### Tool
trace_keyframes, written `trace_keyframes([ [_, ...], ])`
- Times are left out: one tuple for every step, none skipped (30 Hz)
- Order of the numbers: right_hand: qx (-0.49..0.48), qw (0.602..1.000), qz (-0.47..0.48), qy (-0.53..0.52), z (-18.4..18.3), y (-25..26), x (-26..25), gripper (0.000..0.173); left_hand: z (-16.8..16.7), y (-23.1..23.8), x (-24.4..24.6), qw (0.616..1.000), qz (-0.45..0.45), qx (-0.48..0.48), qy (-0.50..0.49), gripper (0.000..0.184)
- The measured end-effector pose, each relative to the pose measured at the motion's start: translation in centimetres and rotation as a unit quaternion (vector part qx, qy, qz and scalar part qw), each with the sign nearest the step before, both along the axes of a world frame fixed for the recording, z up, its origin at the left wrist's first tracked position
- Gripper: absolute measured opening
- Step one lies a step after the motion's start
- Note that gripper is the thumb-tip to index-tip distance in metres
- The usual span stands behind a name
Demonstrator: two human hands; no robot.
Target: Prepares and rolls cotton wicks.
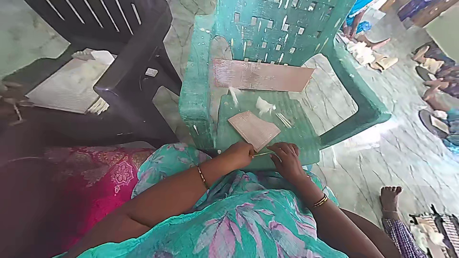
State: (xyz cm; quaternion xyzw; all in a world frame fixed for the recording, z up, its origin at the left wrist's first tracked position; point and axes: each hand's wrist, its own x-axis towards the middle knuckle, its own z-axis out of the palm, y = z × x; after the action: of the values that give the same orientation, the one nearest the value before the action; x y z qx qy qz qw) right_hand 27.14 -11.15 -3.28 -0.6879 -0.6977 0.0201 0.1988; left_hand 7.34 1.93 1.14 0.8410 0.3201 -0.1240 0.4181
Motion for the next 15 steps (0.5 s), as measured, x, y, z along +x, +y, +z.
trace_keyframes([
  [0.001,1.0,0.005,-0.002,-0.2,0.1,0.0,0.024,-0.1,-0.1,0.0,1.0,-0.002,-0.006,0.001,0.028],
  [0.001,1.0,0.011,-0.002,-0.4,0.1,0.0,0.022,-0.1,-0.2,0.1,1.0,-0.001,-0.011,0.001,0.028],
  [0.001,1.0,0.015,-0.002,-0.5,0.2,0.0,0.021,0.0,-0.3,0.1,1.0,0.0,-0.013,0.0,0.028],
  [-0.001,1.0,0.017,-0.001,-0.6,0.3,-0.1,0.02,0.0,-0.3,0.1,1.0,0.0,-0.016,0.002,0.028],
  [-0.004,1.0,0.017,0.001,-0.6,0.3,-0.2,0.02,0.0,-0.4,0.2,1.0,-0.001,-0.017,0.004,0.028],
  [-0.008,1.0,0.018,0.001,-0.6,0.3,-0.2,0.019,0.0,-0.3,0.2,1.0,-0.001,-0.017,0.007,0.028],
  [-0.01,1.0,0.02,0.003,-0.5,0.3,-0.2,0.019,0.0,-0.3,0.3,1.0,-0.002,-0.018,0.006,0.028],
  [-0.011,1.0,0.021,0.005,-0.5,0.3,-0.2,0.02,0.1,-0.2,0.4,1.0,-0.004,-0.02,0.006,0.029],
  [-0.01,1.0,0.022,0.006,-0.5,0.3,-0.1,0.02,0.2,-0.2,0.4,1.0,-0.007,-0.021,0.008,0.029],
  [-0.006,1.0,0.022,0.004,-0.4,0.2,0.0,0.019,0.3,-0.1,0.5,1.0,-0.01,-0.022,0.008,0.029],
  [-0.001,1.0,0.02,0.0,-0.3,0.2,0.2,0.018,0.5,-0.1,0.6,1.0,-0.01,-0.022,0.008,0.029],
  [0.005,1.0,0.014,-0.008,-0.1,0.1,0.5,0.018,0.7,0.0,0.6,1.0,-0.007,-0.021,0.008,0.028],
  [0.014,1.0,0.003,-0.014,0.1,0.1,0.9,0.018,0.9,0.2,0.7,1.0,0.001,-0.016,0.006,0.027],
  [0.021,1.0,-0.014,-0.013,0.4,0.1,1.5,0.018,1.0,0.6,0.6,1.0,0.013,-0.008,-0.002,0.026],
  [0.02,0.999,-0.038,-0.01,0.9,0.4,2.3,0.018,1.1,1.1,0.6,1.0,0.028,0.002,-0.011,0.024],
])
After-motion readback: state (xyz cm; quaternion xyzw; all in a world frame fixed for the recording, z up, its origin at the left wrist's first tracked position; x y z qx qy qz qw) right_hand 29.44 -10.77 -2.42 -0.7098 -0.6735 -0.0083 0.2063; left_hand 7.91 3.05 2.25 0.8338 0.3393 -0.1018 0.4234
